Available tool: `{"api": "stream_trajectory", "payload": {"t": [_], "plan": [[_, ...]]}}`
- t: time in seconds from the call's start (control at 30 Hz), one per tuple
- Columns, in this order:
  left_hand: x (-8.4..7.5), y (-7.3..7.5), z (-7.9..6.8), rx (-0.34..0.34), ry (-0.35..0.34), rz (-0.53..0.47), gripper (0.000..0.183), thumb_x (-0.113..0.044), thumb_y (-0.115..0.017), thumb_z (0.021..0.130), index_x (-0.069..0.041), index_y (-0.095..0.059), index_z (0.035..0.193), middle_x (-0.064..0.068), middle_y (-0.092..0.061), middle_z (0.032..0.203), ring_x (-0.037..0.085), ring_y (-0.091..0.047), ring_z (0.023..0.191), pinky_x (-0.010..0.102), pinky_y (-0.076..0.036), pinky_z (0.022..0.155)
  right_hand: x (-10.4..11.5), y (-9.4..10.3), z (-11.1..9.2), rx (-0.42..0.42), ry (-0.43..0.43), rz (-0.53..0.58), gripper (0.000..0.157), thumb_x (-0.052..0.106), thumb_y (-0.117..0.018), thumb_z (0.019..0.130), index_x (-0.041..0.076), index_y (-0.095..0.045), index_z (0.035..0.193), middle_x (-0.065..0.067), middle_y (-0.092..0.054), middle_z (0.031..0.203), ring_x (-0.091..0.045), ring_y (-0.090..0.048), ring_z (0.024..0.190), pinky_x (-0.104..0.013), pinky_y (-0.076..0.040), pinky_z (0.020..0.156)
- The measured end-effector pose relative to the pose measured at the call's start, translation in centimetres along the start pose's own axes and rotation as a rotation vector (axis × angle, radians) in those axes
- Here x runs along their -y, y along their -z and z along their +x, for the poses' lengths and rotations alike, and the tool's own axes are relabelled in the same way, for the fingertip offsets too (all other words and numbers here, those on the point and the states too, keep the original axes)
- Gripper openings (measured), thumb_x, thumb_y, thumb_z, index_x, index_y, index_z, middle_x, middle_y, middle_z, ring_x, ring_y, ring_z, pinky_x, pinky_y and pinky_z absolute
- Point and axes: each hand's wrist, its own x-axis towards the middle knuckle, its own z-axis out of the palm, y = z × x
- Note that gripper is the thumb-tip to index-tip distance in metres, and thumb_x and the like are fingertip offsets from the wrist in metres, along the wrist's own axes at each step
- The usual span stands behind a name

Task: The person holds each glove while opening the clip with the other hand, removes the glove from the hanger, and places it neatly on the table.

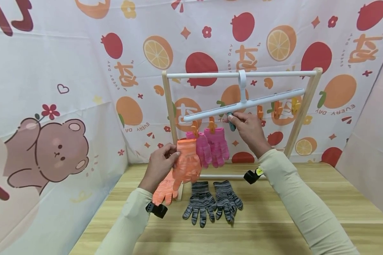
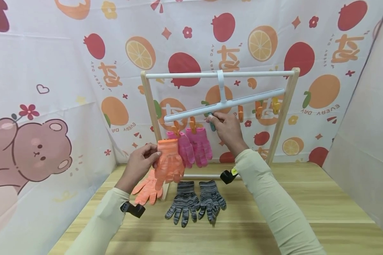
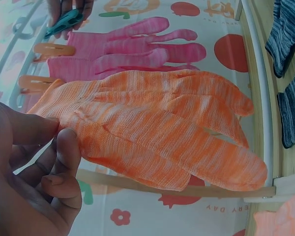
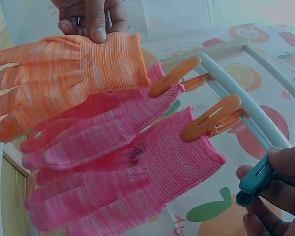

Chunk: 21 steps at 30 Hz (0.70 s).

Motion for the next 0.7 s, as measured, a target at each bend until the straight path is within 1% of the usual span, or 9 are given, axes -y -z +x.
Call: {"api": "stream_trajectory", "payload": {"t": [0.1, 0.2, 0.27, 0.43, 0.57, 0.7], "plan": [[0.2, 0.3, 0.1, -0.007, 0.002, 0.016, 0.012, -0.017, -0.065, 0.101, -0.008, -0.069, 0.109, 0.008, -0.063, 0.086, 0.023, -0.06, 0.065, 0.031, -0.05, 0.057, 0.0, 0.0, 0.1, -0.003, 0.006, -0.003, 0.039, 0.032, -0.064, 0.102, 0.01, -0.068, 0.134, -0.011, -0.071, 0.123, -0.023, -0.055, 0.116, -0.044, -0.044, 0.098], [0.6, 0.6, 0.1, -0.016, 0.011, 0.032, 0.013, -0.016, -0.066, 0.101, -0.007, -0.068, 0.109, 0.008, -0.063, 0.087, 0.022, -0.06, 0.064, 0.03, -0.05, 0.057, 0.0, 0.0, 0.1, -0.002, 0.012, -0.003, 0.039, 0.033, -0.065, 0.101, 0.01, -0.068, 0.133, -0.011, -0.071, 0.122, -0.024, -0.054, 0.11, -0.042, -0.043, 0.091], [1.0, 0.8, 0.1, -0.019, 0.02, 0.038, 0.013, -0.015, -0.066, 0.101, -0.006, -0.068, 0.109, 0.008, -0.064, 0.087, 0.022, -0.06, 0.064, 0.03, -0.05, 0.057, 0.0, -0.1, 0.2, 0.001, 0.014, 0.002, 0.039, 0.032, -0.065, 0.101, 0.01, -0.068, 0.133, -0.012, -0.072, 0.121, -0.024, -0.055, 0.11, -0.042, -0.044, 0.091], [1.7, 1.5, 0.0, -0.02, 0.048, 0.029, 0.014, -0.015, -0.065, 0.101, -0.005, -0.068, 0.111, 0.01, -0.063, 0.087, 0.022, -0.061, 0.064, 0.03, -0.052, 0.057, 0.0, -0.1, 0.2, 0.001, 0.007, 0.002, 0.039, 0.031, -0.065, 0.101, 0.01, -0.067, 0.134, -0.011, -0.073, 0.119, -0.022, -0.057, 0.117, -0.044, -0.045, 0.099], [2.2, 2.1, 0.0, -0.025, 0.055, 0.022, 0.017, -0.012, -0.064, 0.101, -0.002, -0.067, 0.114, 0.012, -0.063, 0.089, 0.02, -0.061, 0.064, 0.029, -0.053, 0.058, 0.1, -0.1, 0.1, 0.0, 0.009, -0.006, 0.039, 0.031, -0.065, 0.101, 0.009, -0.067, 0.134, -0.012, -0.072, 0.12, -0.024, -0.057, 0.116, -0.046, -0.045, 0.098], [2.7, 2.7, 0.0, -0.028, 0.078, 0.032, 0.015, -0.011, -0.063, 0.102, -0.002, -0.066, 0.113, 0.012, -0.061, 0.089, 0.021, -0.06, 0.065, 0.029, -0.053, 0.057, 0.1, -0.1, 0.2, 0.002, 0.005, -0.003, 0.04, 0.03, -0.065, 0.102, 0.008, -0.067, 0.135, -0.012, -0.072, 0.121, -0.024, -0.056, 0.12, -0.048, -0.044, 0.102]]}}
